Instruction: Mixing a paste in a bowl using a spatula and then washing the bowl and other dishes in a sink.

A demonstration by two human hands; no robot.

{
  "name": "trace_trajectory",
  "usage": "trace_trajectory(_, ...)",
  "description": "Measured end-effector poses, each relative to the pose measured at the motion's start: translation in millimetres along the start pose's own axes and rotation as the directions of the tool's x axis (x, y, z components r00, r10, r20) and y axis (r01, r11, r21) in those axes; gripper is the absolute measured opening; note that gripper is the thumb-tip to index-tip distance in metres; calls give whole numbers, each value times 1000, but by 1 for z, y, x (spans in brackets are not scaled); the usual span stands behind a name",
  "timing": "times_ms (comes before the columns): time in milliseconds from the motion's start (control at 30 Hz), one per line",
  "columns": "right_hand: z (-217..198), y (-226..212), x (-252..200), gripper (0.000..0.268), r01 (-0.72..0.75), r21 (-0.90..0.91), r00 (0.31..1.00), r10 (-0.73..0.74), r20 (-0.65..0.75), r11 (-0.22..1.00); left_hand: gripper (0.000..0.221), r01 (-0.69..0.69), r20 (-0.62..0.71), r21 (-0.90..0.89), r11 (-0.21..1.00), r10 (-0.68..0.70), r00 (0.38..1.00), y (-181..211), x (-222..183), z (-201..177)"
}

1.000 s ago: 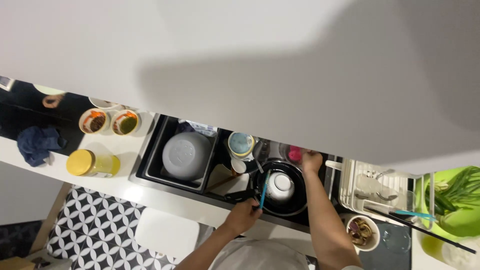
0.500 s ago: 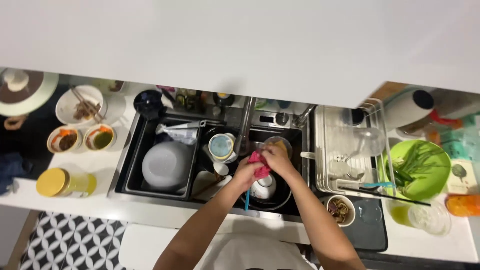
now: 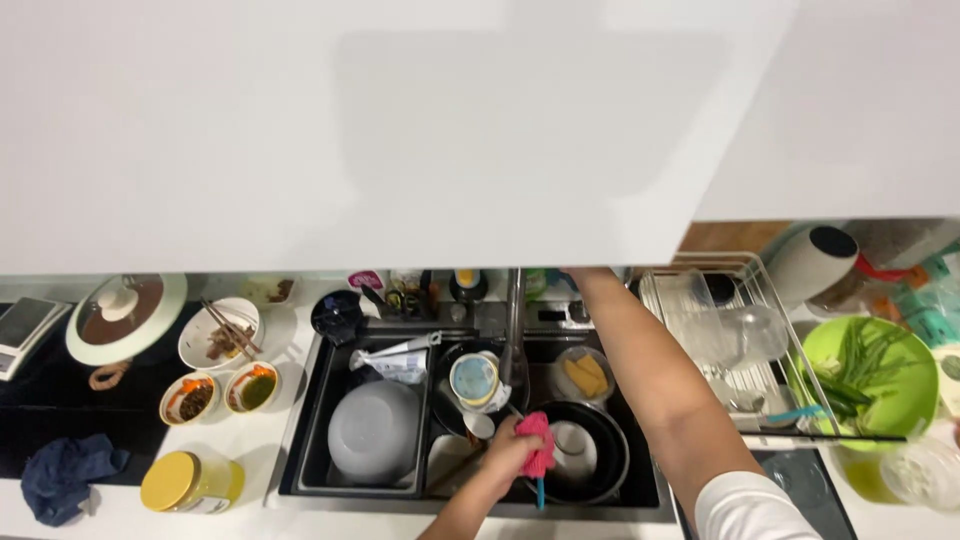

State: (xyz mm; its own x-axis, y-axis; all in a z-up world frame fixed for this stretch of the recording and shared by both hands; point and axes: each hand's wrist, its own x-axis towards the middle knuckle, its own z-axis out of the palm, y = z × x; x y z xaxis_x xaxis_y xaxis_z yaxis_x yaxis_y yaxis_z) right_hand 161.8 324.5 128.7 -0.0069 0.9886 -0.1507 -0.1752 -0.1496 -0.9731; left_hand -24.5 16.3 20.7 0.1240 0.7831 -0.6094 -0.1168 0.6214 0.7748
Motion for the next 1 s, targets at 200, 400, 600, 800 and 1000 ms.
trace_trajectory(200,32,-12,16,38,-1,13,1000,1,27,1000,33,42,101,-71,997,-35,994,-12,-2,-16)
trace_trajectory(400,27,-9,4,38,-26,18,1000,25,17,999,29,126,257,-119,985,-92,962,-18,-3,-4)
trace_trajectory(600,-9,10,-28,39,-39,59,999,41,-32,998,27,120,319,-143,982,-68,945,-35,14,6)
trace_trajectory(800,7,18,-32,41,-46,82,998,49,-26,996,26,89,317,-162,983,-34,948,-49,10,5)
trace_trajectory(1000,28,13,-8,44,-36,101,999,39,-25,994,44,152,160,-67,986,-140,977,-23,0,0)
